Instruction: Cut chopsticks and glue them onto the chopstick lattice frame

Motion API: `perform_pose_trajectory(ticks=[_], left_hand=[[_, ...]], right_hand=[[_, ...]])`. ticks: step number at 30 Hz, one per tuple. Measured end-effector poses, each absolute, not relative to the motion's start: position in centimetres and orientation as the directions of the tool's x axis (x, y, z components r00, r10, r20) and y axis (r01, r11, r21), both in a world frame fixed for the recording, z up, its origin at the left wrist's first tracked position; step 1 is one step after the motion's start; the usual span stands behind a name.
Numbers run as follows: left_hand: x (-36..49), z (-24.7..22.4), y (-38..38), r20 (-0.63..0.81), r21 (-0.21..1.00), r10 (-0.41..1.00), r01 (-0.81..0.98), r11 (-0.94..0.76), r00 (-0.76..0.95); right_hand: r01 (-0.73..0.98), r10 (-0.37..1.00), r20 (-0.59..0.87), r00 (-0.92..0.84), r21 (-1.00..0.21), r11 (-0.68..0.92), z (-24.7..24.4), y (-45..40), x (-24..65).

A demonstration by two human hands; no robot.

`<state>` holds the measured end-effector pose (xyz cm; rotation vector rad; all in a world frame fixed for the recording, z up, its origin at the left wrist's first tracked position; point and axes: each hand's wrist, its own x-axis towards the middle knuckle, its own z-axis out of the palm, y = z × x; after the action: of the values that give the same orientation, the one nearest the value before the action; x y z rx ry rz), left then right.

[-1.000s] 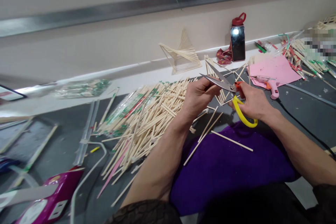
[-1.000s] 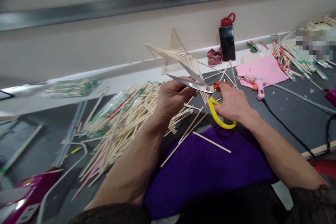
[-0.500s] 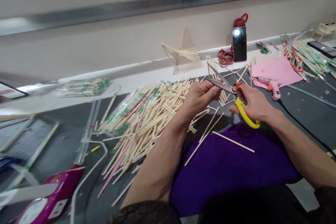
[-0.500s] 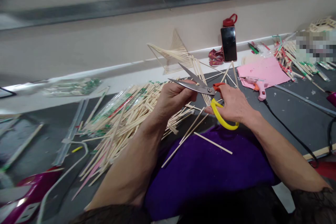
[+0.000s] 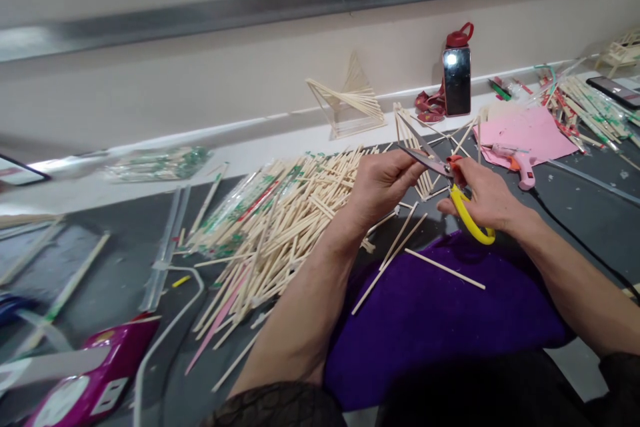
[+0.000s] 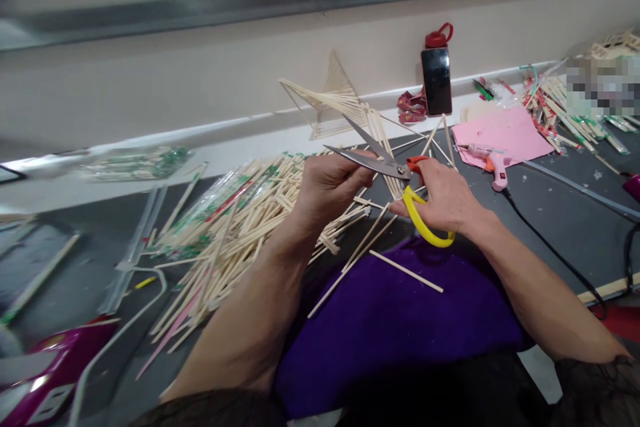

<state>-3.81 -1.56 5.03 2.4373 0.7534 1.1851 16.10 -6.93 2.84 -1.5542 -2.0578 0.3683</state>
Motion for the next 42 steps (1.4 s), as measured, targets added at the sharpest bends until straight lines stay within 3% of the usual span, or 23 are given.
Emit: perform_pose_trajectory(ticks=[5,10,16,31,39,42], left_hand=[[-3.7,4.9,-1.6,0.69,0.361,0.501,0.352,-0.864,0.522],[-3.4,4.8,-1.7,0.744,0.219,0.415,0.395,-0.892,0.524],[-3.1,4.8,-2.0,0.779,0.179,0.383,0.409,-0.895,0.497],[-2.8,4.6,-1.8,0.733,0.325,0.523,0.452,-0.831,0.434],[-2.7,4.0,-1.6,0.647,0.588,0.697,0.379,-0.714,0.309],[-2.8,3.9,-1.5,0.641,0.622,0.705,0.334,-0.708,0.303]], right_hand=[[0.791,0.935,0.281,-0.217,-0.511,0.337,2.7,-6.8,16.2],[0.768,0.959,0.202,-0.2,-0.576,0.281,3.0,-7.0,16.3],[0.758,0.96,0.198,-0.198,-0.589,0.278,3.2,-7.2,16.1],[0.835,0.978,0.167,-0.125,-0.514,0.194,3.6,-7.3,15.9],[0.856,0.981,0.159,-0.114,-0.484,0.178,3.7,-7.2,15.9],[0.847,0.982,0.152,-0.116,-0.501,0.178,3.5,-7.0,16.0]])
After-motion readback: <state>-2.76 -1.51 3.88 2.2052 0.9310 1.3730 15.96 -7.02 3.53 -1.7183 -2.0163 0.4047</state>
